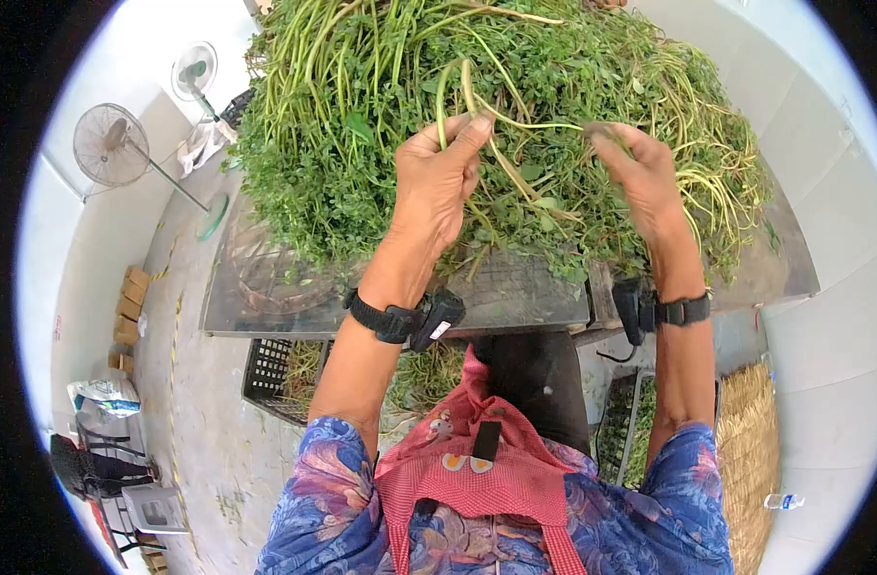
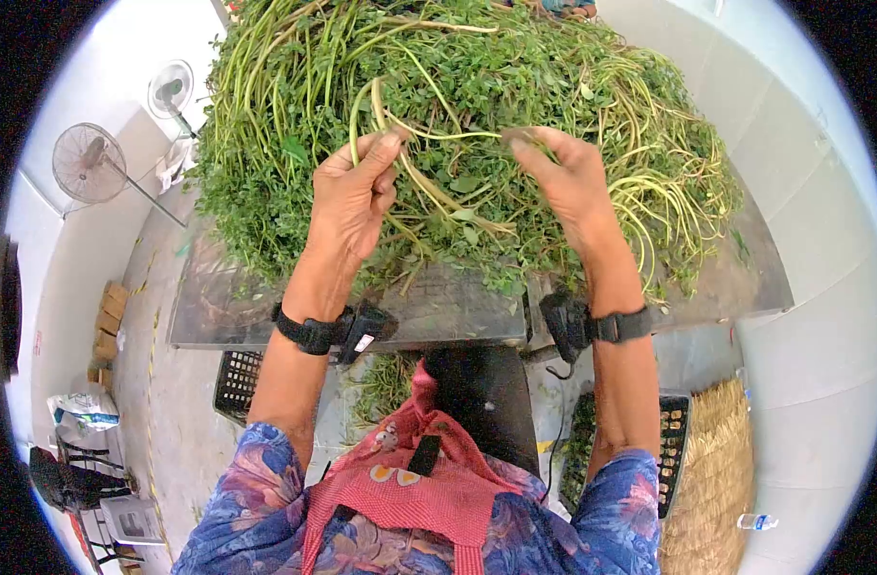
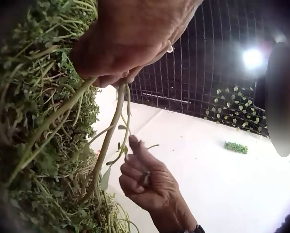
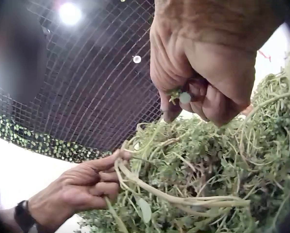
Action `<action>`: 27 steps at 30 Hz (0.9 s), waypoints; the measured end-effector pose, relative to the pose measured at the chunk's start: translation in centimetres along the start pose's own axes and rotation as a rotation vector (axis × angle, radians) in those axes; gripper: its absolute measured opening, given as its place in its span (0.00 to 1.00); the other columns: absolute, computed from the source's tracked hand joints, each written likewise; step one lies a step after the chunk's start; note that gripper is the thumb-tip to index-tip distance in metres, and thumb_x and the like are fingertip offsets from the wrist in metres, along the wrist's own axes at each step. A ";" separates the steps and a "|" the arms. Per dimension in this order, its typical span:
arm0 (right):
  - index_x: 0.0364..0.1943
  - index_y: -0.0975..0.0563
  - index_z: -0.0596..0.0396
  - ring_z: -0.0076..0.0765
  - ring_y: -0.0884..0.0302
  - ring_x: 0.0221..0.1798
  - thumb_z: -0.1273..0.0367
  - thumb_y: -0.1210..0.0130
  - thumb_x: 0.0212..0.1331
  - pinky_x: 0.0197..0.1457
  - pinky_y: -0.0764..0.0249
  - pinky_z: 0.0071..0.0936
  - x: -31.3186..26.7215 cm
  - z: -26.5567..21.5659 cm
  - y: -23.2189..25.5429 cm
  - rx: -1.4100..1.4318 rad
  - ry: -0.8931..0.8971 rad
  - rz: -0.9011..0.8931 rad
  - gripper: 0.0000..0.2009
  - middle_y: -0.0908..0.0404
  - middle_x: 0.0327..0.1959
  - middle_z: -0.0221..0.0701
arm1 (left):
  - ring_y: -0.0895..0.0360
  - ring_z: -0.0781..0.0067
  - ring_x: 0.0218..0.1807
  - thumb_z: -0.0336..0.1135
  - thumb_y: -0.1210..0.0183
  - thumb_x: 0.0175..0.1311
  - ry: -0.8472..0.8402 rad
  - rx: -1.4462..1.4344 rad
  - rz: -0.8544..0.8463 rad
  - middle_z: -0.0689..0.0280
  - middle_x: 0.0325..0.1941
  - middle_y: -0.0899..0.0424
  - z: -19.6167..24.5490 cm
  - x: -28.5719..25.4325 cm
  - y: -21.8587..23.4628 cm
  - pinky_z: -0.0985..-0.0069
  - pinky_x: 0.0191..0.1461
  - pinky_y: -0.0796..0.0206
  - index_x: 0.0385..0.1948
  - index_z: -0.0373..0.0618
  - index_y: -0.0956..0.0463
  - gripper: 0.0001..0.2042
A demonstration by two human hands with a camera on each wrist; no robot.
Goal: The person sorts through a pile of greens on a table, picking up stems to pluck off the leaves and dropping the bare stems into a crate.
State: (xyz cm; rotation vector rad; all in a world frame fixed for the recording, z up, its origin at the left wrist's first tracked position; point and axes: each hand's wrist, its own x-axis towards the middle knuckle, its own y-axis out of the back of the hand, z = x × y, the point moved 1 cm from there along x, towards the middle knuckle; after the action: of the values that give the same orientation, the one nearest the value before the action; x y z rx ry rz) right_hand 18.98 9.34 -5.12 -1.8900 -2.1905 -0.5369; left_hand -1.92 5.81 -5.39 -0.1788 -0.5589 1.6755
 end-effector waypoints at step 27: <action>0.32 0.21 0.56 0.11 0.44 0.18 0.62 0.43 0.57 0.21 0.49 0.13 -3.0 1.2 -2.7 0.362 -0.114 0.012 0.11 0.29 0.18 0.17 | 0.38 0.90 0.19 0.35 0.43 0.61 0.082 -0.129 -0.093 0.71 0.22 0.27 -1.3 -2.1 -0.6 0.92 0.15 0.54 0.37 0.36 0.23 0.11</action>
State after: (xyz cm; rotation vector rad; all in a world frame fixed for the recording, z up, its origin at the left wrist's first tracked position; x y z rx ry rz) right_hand 16.89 6.81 -7.76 -1.7722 -2.1627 -0.0231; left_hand -0.38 4.16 -6.68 -0.3092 -0.6049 1.5362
